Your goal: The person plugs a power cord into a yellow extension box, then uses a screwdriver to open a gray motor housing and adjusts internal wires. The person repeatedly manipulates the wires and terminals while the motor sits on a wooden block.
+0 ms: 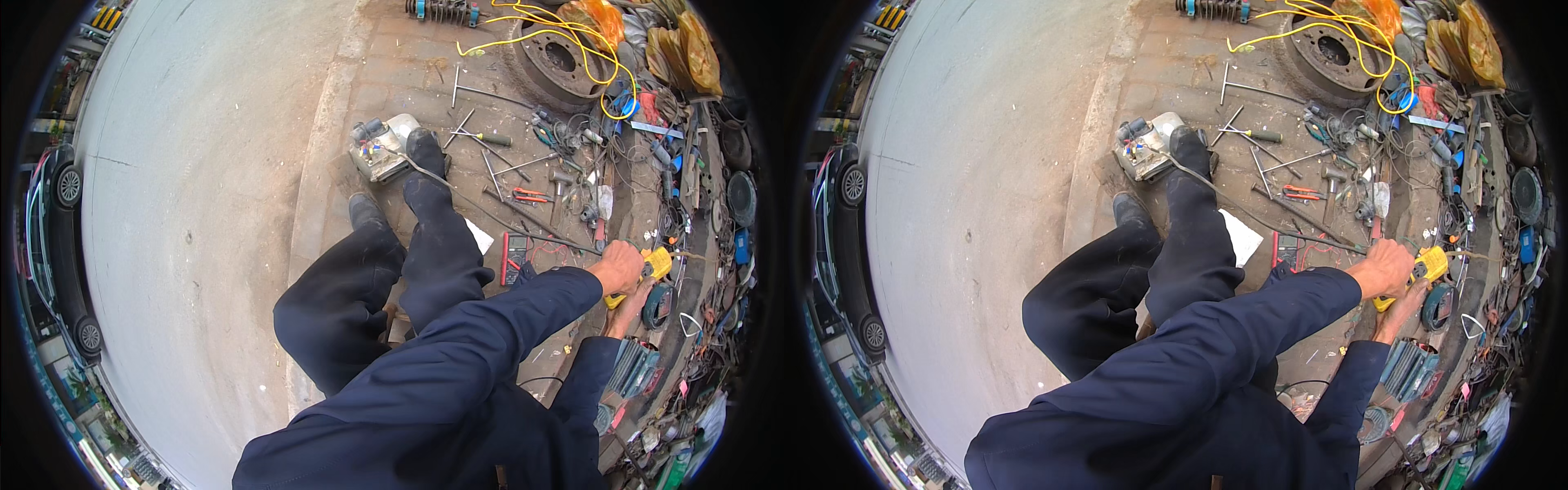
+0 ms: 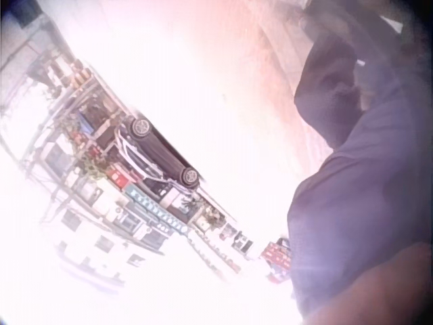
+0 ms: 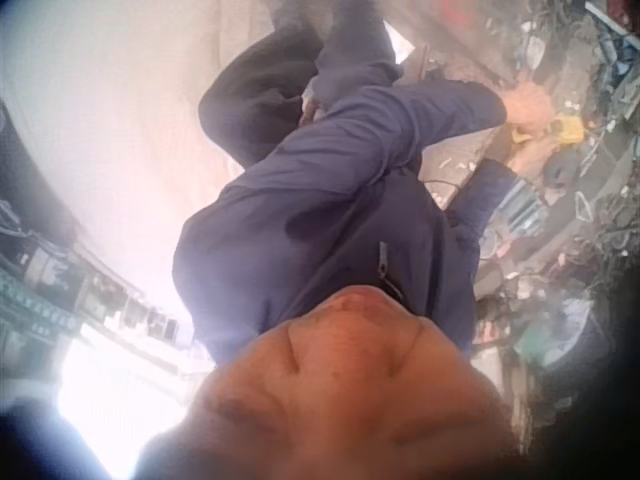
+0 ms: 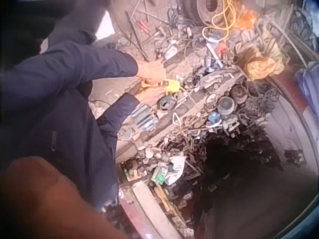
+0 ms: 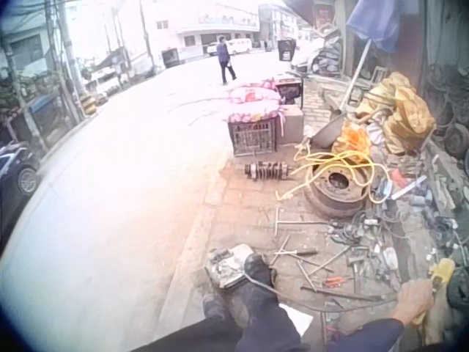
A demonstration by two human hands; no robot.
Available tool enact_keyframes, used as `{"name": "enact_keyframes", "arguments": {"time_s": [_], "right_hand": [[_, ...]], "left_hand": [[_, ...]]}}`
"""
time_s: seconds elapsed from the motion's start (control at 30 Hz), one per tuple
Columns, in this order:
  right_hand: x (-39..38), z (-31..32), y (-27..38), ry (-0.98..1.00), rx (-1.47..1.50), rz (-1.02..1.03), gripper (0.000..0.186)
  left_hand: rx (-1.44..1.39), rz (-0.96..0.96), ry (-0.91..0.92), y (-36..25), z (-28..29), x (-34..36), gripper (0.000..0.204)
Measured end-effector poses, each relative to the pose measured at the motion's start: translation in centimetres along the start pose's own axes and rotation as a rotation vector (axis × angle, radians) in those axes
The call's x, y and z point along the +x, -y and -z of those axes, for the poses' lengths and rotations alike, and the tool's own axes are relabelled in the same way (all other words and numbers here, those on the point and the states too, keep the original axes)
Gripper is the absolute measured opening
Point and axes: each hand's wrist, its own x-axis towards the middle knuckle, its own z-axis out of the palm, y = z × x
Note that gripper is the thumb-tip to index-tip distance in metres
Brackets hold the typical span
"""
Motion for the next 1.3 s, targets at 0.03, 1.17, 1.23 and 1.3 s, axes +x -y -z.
{"name": "enact_keyframes", "arguments": {"time_s": [0.03, 1.17, 1.23, 1.3], "right_hand": [[-0.2, -0.2, 0.2, -0.024, 0.023, -0.044, 0.074], [-0.2, -1.8, 0.9, 0.006, 0.006, -0.011, 0.07], [0.1, -1.8, 0.7, 0.009, 0.019, -0.008, 0.07], [0.4, -1.7, 0.5, 0.012, 0.0, -0.02, 0.069]], "left_hand": [[0.003, 0.016, -0.002, 0.0, -0.3, -0.1, 0.034], [-0.137, 0.047, -0.047, 0.7, -0.8, -0.3, 0.029], [-0.148, 0.056, -0.045, 0.8, -0.8, -0.1, 0.029], [-0.146, 0.069, -0.048, 0.8, -0.8, 0.0, 0.029]]}}
